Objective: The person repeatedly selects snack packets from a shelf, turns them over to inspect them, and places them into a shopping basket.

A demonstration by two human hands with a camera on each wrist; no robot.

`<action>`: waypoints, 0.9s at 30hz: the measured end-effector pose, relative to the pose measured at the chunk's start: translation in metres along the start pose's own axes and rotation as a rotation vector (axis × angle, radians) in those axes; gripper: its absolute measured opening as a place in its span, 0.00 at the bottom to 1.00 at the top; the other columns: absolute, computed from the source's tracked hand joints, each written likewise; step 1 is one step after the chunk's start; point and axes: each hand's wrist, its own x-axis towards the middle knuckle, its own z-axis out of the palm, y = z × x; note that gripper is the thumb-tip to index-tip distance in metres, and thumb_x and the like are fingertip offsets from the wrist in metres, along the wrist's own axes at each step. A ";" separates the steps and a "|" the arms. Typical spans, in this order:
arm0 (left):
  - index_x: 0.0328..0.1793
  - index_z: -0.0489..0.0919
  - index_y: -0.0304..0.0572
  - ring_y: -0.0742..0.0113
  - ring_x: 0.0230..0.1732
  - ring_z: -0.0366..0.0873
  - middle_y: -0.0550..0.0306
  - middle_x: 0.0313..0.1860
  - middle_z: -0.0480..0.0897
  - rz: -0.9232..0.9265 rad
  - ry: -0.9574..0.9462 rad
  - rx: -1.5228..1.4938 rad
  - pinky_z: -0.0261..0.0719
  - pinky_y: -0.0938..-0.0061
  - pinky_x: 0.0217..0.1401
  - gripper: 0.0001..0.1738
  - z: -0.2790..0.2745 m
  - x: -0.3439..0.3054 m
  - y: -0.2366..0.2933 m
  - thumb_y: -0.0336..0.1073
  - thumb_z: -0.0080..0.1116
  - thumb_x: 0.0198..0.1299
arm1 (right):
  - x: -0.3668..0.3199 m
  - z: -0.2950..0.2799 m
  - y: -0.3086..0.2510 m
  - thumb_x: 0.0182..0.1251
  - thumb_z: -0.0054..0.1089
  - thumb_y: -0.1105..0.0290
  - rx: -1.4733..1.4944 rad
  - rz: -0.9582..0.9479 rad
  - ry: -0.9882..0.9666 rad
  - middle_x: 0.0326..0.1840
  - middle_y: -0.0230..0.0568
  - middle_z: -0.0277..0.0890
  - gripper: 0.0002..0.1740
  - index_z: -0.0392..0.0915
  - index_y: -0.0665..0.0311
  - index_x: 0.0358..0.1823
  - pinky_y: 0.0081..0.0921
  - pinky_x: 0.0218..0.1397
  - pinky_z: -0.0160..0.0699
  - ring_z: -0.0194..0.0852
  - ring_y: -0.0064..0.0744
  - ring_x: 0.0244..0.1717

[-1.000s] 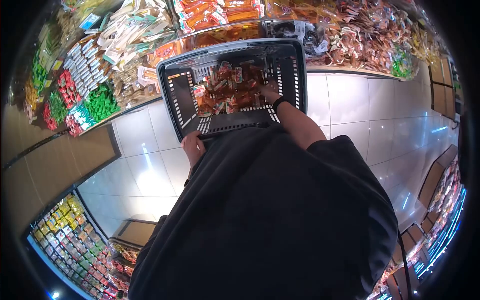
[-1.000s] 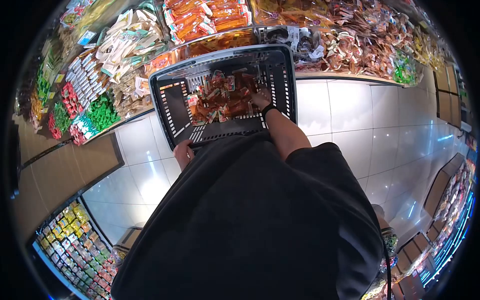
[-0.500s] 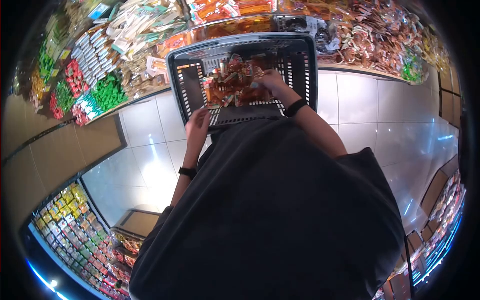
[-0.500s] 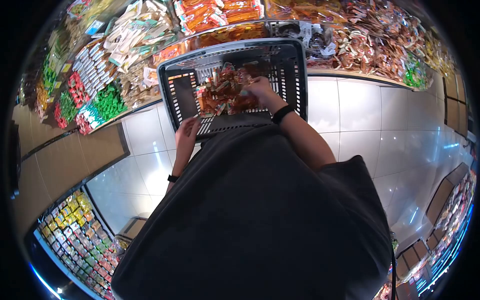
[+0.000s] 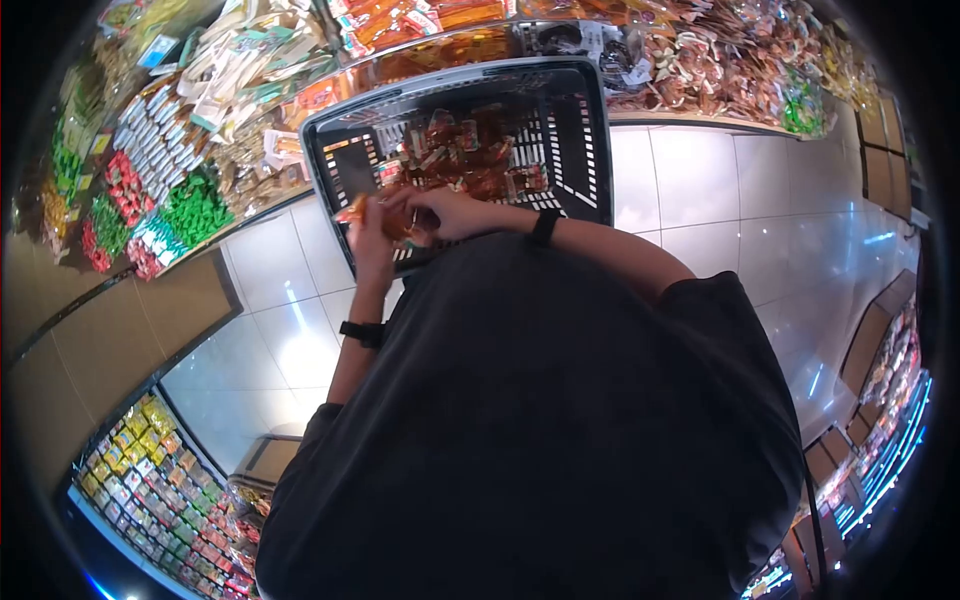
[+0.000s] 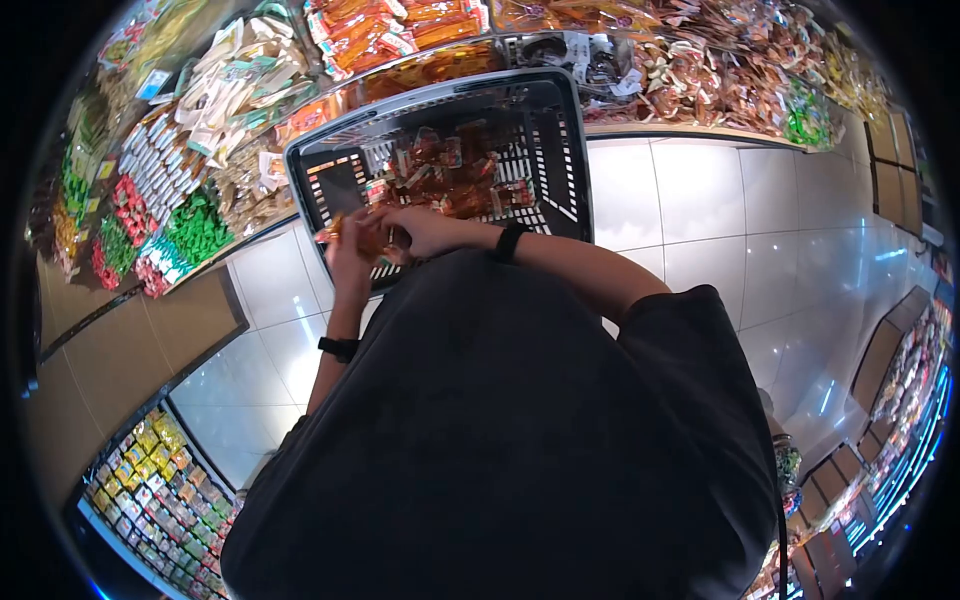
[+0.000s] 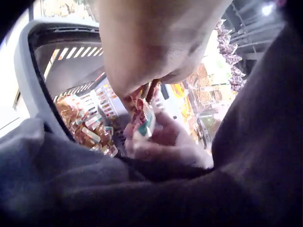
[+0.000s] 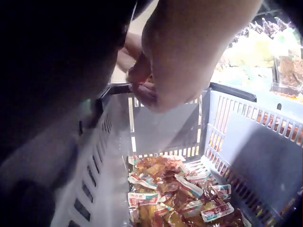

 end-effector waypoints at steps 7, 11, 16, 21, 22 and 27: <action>0.54 0.82 0.33 0.77 0.25 0.75 0.60 0.23 0.79 0.517 0.339 0.381 0.72 0.80 0.30 0.18 -0.071 0.008 0.061 0.42 0.48 0.79 | -0.023 -0.065 0.101 0.50 0.76 0.69 -0.722 0.281 0.183 0.41 0.51 0.84 0.28 0.78 0.66 0.54 0.41 0.50 0.83 0.85 0.51 0.45; 0.48 0.81 0.31 0.71 0.25 0.73 0.56 0.23 0.76 0.527 0.520 0.726 0.73 0.73 0.32 0.14 -0.111 0.022 0.034 0.38 0.54 0.75 | -0.059 -0.115 0.104 0.61 0.70 0.63 -0.714 0.807 0.135 0.60 0.57 0.79 0.30 0.75 0.68 0.63 0.45 0.63 0.79 0.79 0.55 0.62; 0.46 0.77 0.29 0.61 0.27 0.75 0.47 0.26 0.79 0.444 0.522 0.803 0.76 0.65 0.36 0.16 -0.102 0.031 -0.009 0.40 0.59 0.72 | -0.056 -0.092 0.147 0.62 0.68 0.64 -0.779 0.969 0.084 0.66 0.60 0.74 0.30 0.75 0.67 0.65 0.44 0.70 0.75 0.74 0.55 0.68; 0.42 0.77 0.30 0.75 0.25 0.69 0.61 0.23 0.76 0.422 0.505 0.572 0.69 0.72 0.28 0.14 -0.090 0.029 -0.025 0.38 0.57 0.74 | -0.054 -0.080 0.159 0.62 0.68 0.54 -1.028 0.901 0.108 0.58 0.51 0.82 0.30 0.77 0.57 0.63 0.47 0.67 0.73 0.79 0.51 0.63; 0.42 0.77 0.30 0.75 0.25 0.69 0.61 0.23 0.76 0.429 0.508 0.554 0.69 0.72 0.28 0.14 -0.088 0.029 -0.024 0.37 0.57 0.74 | -0.054 -0.084 0.164 0.62 0.68 0.54 -1.029 0.901 0.107 0.58 0.51 0.82 0.30 0.77 0.57 0.63 0.47 0.67 0.73 0.79 0.51 0.63; 0.40 0.76 0.30 0.75 0.25 0.69 0.62 0.23 0.75 0.435 0.539 0.505 0.68 0.72 0.29 0.14 -0.086 0.030 -0.032 0.37 0.56 0.74 | -0.051 -0.102 0.130 0.58 0.72 0.64 -0.760 0.866 0.163 0.58 0.52 0.81 0.30 0.76 0.56 0.63 0.46 0.67 0.72 0.78 0.51 0.63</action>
